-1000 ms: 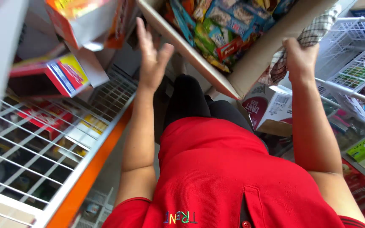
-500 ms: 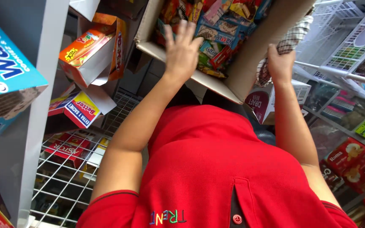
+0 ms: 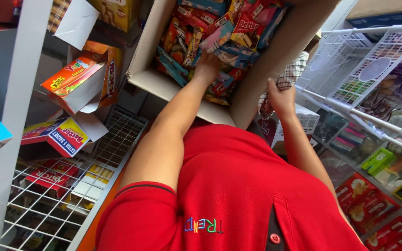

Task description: Restocking snack items on display shelves from a bulk box, wiping each item with a cloth before placement.

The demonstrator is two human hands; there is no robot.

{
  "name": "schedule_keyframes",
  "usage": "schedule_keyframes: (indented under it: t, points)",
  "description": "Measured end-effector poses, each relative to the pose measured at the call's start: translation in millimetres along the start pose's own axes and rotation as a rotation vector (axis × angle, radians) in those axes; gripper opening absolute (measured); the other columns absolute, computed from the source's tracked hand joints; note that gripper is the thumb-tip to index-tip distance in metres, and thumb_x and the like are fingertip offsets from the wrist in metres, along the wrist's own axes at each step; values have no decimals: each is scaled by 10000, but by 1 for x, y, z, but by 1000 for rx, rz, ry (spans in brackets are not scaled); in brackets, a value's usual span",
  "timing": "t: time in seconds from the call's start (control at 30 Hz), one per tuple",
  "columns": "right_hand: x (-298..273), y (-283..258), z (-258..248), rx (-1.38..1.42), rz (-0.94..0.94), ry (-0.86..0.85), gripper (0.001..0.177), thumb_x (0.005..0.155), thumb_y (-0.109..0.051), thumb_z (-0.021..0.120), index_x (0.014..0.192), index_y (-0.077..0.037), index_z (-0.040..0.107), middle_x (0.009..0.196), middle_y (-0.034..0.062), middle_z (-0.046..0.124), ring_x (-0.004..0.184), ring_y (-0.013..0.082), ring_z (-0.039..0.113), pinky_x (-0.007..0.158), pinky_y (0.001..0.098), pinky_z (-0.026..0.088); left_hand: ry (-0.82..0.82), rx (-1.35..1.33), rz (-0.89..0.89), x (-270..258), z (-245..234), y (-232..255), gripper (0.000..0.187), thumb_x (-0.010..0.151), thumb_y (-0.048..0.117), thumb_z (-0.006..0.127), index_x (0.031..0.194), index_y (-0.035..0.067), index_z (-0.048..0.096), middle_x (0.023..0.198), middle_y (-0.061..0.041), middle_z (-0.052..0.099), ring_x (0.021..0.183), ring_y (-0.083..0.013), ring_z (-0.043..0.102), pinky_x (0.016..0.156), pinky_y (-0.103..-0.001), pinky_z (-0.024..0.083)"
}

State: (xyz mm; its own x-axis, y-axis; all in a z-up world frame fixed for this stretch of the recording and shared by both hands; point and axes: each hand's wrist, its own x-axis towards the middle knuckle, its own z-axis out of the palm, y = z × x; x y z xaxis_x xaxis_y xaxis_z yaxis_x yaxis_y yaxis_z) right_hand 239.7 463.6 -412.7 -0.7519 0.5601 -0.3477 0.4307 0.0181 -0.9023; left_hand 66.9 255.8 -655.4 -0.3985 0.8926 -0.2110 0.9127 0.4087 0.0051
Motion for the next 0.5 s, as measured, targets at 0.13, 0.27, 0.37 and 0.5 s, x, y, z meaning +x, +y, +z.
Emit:
schedule_keyframes:
  t: [0.13,0.27,0.37,0.5]
  points:
    - [4,-37,-24,-142,64,-66,201,1003,-150,736,1129,0,690,968,17,715,848,96,642,764,279,541,-235,-158,-23,-8,-99,-23,229,956,196,574,1145,141,691,1098,-110,676,1231,-321,559,1109,-765,249]
    - [5,-60,-66,-316,-242,138,169,1106,-105,746,1031,21,662,903,31,661,821,109,594,731,277,499,-94,-814,-324,-16,-152,-42,429,1055,342,624,1371,61,552,1163,-134,670,1053,-335,639,898,-499,548]
    - [-2,-110,-41,-302,-546,94,180,1140,-4,692,1208,63,539,1038,175,632,942,179,586,844,334,525,33,-1923,-270,-54,-215,-35,623,1065,348,538,1615,125,348,1033,-31,658,770,-116,603,651,-272,540]
    - [5,-87,38,225,-304,-232,363,1099,-43,602,1426,-27,445,1107,131,629,898,193,636,792,356,594,95,-2307,-159,-88,-282,-8,546,1139,315,509,1623,100,374,1239,-6,590,924,-97,570,750,-258,520]
